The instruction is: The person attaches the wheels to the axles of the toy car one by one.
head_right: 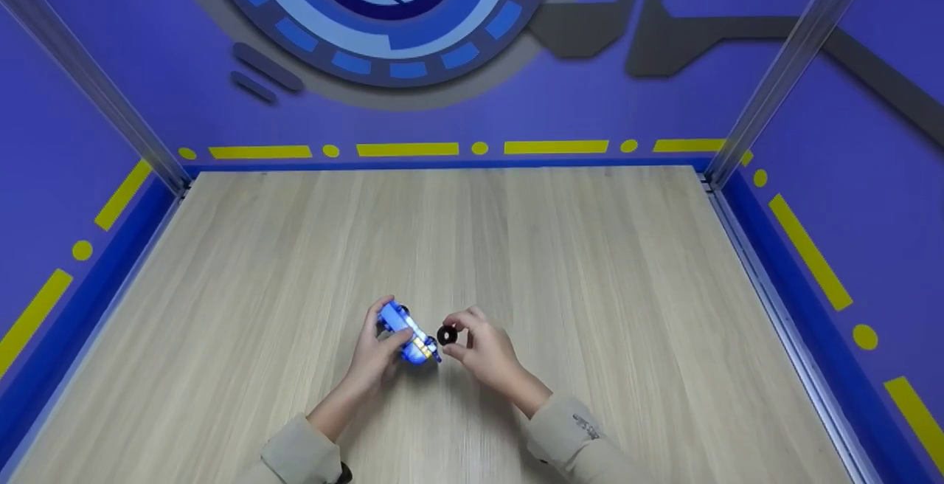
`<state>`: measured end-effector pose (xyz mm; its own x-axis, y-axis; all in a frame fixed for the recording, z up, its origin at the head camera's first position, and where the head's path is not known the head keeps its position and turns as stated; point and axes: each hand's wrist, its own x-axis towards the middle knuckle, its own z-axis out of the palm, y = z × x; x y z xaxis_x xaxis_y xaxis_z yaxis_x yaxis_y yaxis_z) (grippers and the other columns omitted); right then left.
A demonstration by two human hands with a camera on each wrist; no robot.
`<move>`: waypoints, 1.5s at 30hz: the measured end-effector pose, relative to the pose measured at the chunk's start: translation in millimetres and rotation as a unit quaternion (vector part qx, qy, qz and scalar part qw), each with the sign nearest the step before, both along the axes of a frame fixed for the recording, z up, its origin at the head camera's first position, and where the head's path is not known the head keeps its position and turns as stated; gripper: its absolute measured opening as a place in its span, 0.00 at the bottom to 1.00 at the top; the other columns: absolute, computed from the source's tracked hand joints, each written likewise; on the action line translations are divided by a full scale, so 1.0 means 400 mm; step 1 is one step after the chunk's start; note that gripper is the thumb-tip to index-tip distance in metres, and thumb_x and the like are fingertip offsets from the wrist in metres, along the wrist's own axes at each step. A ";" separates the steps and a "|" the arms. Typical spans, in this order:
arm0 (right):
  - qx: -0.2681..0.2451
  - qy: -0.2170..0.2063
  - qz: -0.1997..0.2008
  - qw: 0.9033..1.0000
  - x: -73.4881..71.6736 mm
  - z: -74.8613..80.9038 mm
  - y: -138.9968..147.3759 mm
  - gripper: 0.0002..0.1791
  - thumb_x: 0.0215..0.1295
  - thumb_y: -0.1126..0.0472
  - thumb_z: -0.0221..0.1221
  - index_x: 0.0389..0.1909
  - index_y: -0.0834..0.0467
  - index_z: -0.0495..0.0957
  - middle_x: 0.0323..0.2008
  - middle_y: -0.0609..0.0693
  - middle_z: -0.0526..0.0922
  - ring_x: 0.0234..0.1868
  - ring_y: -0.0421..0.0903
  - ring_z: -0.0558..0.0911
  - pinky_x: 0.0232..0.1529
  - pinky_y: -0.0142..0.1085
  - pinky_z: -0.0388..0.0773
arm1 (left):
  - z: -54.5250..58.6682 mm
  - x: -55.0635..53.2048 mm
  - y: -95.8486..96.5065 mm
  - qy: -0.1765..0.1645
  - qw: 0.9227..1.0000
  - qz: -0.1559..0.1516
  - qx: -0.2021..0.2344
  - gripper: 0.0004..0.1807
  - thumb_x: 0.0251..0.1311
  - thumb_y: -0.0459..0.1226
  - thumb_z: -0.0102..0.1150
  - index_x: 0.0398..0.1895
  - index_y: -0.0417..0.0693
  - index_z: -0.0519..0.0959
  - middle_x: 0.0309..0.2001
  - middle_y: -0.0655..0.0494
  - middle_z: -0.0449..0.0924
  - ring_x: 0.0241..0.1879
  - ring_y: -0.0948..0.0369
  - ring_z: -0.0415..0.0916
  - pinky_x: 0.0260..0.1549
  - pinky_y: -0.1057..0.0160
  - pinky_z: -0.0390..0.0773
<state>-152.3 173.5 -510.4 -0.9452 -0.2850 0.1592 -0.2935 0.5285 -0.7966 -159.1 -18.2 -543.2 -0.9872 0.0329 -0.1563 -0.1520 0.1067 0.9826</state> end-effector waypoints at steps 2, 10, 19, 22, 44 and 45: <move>0.004 0.011 0.004 1.000 0.003 -0.002 -0.007 0.15 0.47 0.67 0.64 0.38 0.55 0.76 0.33 0.45 0.73 0.26 0.37 0.69 0.27 0.27 0.69 | 0.002 -0.001 0.002 -0.004 1.000 -0.003 0.004 0.34 0.56 0.41 0.52 0.65 0.58 0.51 0.63 0.41 0.55 0.57 0.47 0.62 0.49 0.52 0.71; 0.019 0.031 0.014 0.999 0.010 -0.008 -0.029 0.15 0.47 0.66 0.64 0.37 0.53 0.76 0.32 0.44 0.73 0.26 0.43 0.71 0.25 0.26 0.68 | 0.008 0.000 0.007 0.002 1.000 -0.008 0.009 0.33 0.56 0.41 0.53 0.64 0.58 0.52 0.63 0.41 0.53 0.57 0.46 0.61 0.46 0.52 0.72; 0.020 0.086 0.028 0.996 0.011 -0.016 -0.040 0.16 0.44 0.67 0.65 0.36 0.56 0.76 0.32 0.46 0.75 0.25 0.36 0.69 0.24 0.26 0.69 | 0.009 0.004 0.010 -0.001 1.000 -0.015 0.027 0.34 0.55 0.41 0.53 0.65 0.56 0.51 0.62 0.40 0.55 0.52 0.49 0.65 0.42 0.57 0.74; 0.026 0.100 0.034 0.994 0.013 -0.017 -0.042 0.16 0.44 0.67 0.65 0.37 0.57 0.75 0.33 0.46 0.76 0.26 0.34 0.68 0.24 0.28 0.70 | 0.010 0.004 0.011 -0.001 0.999 -0.017 0.034 0.34 0.55 0.41 0.53 0.65 0.56 0.51 0.62 0.40 0.55 0.51 0.49 0.66 0.41 0.58 0.74; 0.017 0.146 0.017 0.989 0.022 -0.032 -0.055 0.15 0.42 0.65 0.66 0.34 0.57 0.75 0.31 0.46 0.76 0.27 0.36 0.72 0.23 0.28 0.72 | 0.016 0.007 0.012 -0.007 0.999 -0.003 0.035 0.33 0.54 0.40 0.54 0.63 0.59 0.54 0.62 0.41 0.55 0.53 0.48 0.63 0.41 0.57 0.74; 0.014 0.151 0.017 0.988 0.022 -0.033 -0.057 0.14 0.42 0.65 0.66 0.33 0.58 0.75 0.31 0.46 0.76 0.26 0.37 0.72 0.23 0.28 0.72 | 0.016 0.007 0.012 -0.007 0.999 -0.003 0.035 0.33 0.54 0.40 0.54 0.63 0.59 0.54 0.61 0.41 0.55 0.53 0.48 0.63 0.41 0.58 0.74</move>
